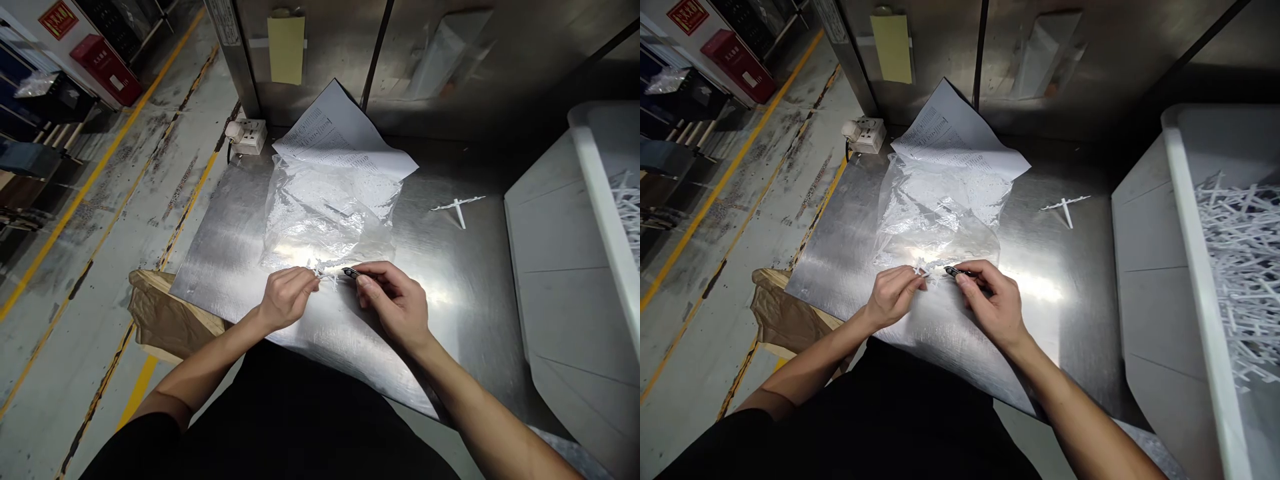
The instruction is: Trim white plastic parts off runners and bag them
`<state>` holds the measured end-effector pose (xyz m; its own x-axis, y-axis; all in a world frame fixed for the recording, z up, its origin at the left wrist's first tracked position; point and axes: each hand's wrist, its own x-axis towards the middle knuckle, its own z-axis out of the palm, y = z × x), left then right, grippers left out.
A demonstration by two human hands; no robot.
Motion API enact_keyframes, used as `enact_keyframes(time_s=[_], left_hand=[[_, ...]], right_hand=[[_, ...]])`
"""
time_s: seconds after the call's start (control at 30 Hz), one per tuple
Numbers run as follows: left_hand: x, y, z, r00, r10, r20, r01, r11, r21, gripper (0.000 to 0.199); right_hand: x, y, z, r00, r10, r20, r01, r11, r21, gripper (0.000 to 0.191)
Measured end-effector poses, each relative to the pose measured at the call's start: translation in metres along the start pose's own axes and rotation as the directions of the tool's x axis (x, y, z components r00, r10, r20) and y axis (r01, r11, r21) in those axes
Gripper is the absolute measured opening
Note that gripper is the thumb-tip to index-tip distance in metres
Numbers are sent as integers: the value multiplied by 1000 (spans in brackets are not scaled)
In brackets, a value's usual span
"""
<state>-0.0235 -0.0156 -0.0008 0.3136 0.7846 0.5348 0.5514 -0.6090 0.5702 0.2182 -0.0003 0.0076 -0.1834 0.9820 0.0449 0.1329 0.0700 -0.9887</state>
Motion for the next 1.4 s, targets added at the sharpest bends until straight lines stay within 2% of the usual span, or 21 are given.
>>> enact_keyframes(time_s=[0.1,0.37,0.83,1.0,1.17,1.4], left_hand=[[1,1,-3,998,-54,22,54,998,-25,31],[1,1,-3,996,-87,25,89,995,-44,33],[2,0,-1,999,-35,25,35,999,-3,30],[1,-1,0,1000,-17,23,16,999,29,28],[1,-1,1,1000,-11,0,11,999,49,20],[-1,0,-1,995,-101,17,101,995,16,23]], right_hand=[[-1,-1,-2,999,-34,30,34,999,-17,20],[-1,-7,-2,973,-198,119,208,975,-83,11],[0,-5,-1,932,-321,167,346,926,-150,13],[-1,-2,-1,942,-292,166,319,934,-164,14],[-4,-3,2,966,-233,112,248,957,-150,12],[-10,-1,9,994,-101,50,105,991,-79,15]])
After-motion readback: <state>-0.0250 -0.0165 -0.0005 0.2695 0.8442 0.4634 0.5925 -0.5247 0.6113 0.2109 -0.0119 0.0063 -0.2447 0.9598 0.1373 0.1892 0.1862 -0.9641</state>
